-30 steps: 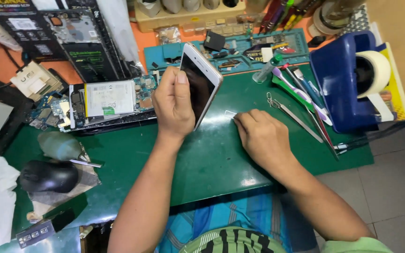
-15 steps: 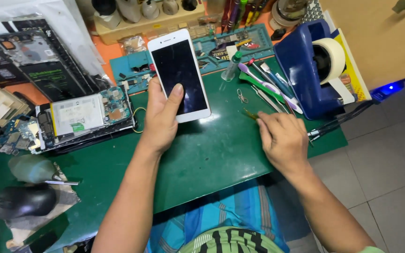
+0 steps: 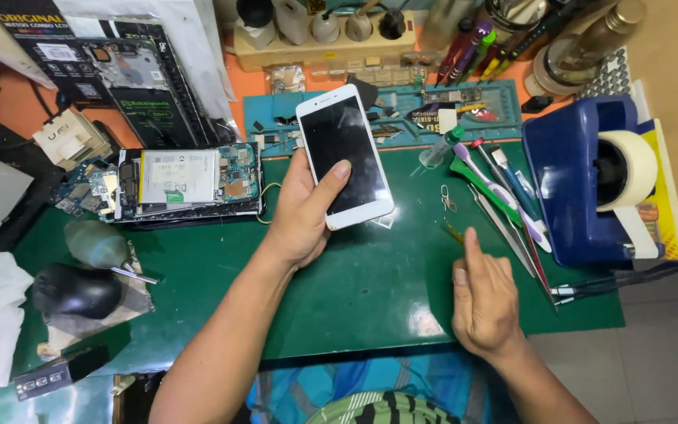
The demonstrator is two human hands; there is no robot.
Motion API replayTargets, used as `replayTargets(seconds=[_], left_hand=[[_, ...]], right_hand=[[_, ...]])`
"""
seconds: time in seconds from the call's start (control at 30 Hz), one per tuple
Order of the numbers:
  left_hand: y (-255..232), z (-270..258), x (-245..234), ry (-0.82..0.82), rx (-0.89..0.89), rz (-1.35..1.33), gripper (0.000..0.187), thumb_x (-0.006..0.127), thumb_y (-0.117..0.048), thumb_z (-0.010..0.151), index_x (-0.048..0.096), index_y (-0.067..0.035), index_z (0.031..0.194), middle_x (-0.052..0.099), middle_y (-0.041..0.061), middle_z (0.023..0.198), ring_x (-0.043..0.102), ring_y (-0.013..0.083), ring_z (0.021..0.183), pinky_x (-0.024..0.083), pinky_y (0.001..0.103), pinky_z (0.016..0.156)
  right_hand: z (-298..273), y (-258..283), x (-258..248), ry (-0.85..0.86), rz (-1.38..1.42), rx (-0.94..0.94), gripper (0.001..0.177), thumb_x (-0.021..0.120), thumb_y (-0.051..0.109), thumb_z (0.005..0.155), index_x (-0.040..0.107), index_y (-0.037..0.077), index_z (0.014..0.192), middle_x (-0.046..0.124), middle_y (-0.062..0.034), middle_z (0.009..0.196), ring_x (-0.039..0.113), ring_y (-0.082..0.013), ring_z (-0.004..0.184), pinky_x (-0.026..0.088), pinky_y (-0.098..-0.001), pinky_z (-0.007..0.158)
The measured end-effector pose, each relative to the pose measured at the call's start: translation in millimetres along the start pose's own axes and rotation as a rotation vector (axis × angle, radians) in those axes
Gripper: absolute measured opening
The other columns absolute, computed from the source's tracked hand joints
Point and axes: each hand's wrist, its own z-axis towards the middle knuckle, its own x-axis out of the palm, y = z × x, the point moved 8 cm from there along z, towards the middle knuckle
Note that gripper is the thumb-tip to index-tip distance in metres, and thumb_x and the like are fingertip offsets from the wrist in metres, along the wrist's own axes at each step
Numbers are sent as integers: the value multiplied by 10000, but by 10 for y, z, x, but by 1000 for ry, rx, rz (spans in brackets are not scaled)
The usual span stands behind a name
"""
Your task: The person handles a disassembled smartphone, using tweezers and a syringe-like tool to manipulate internal components. They then reassemble the device by aligning and pressing the screen onto the chassis, checking the edges and buttons.
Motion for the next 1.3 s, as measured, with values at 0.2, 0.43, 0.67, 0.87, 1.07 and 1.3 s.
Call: replayTargets(seconds=[0.2, 0.43, 0.67, 0.87, 1.07, 1.3], left_hand=[[33, -74, 30, 100, 105, 223, 328, 596, -157, 780, 437, -72, 1054, 554, 44, 955, 517, 93, 873, 422, 226, 825], [-33, -16, 33, 156, 238, 99, 190, 565, -81, 825, 475, -61, 991, 571, 29, 775, 599, 100, 720, 533, 248, 612], [-176, -14, -29, 25, 331, 104, 148, 468, -139, 889, 454, -71, 1021, 557, 26, 860, 509, 68, 808, 468, 250, 753], [-224, -31, -59, 80, 329, 207, 167, 539, -135, 840, 522, -54, 986, 566, 28, 787, 482, 67, 778, 443, 246, 721], [-114, -81, 75, 174, 342, 450, 363, 710, -96, 688, 582, -67, 1027, 617, 59, 699, 544, 80, 651, 485, 222, 575], [27, -126, 76, -228, -12, 40, 895, 665, -197, 705, 57, -55, 1346, 313, 183, 1184, 486, 238, 921, 483, 400, 826]], right_hand=[[125, 164, -48, 78, 59, -39, 562, 162, 386, 910, 546, 22, 1100, 491, -43, 660, 471, -168, 635, 305, -302, 650], [1038, 477, -384, -254, 99, -245, 288, 521, 155, 827, 643, -26, 1014, 508, -78, 657, 447, -235, 548, 380, -328, 617], [1290, 307, 5, -285, 234, -146, 229, 434, 108, 879, 652, 52, 836, 520, -58, 641, 480, -243, 540, 402, -310, 597], [1297, 125, 115, -124, 479, -118, 323, 364, 202, 885, 618, 4, 855, 528, -70, 603, 495, -200, 534, 427, -314, 571], [1058, -141, -52, -228, 785, 43, 250, 489, 85, 808, 570, -98, 957, 587, -111, 736, 489, -93, 691, 448, -273, 657], [969, 330, -224, -433, 607, -231, 202, 605, -41, 704, 613, -117, 890, 619, -239, 823, 637, -344, 761, 514, -390, 648]])
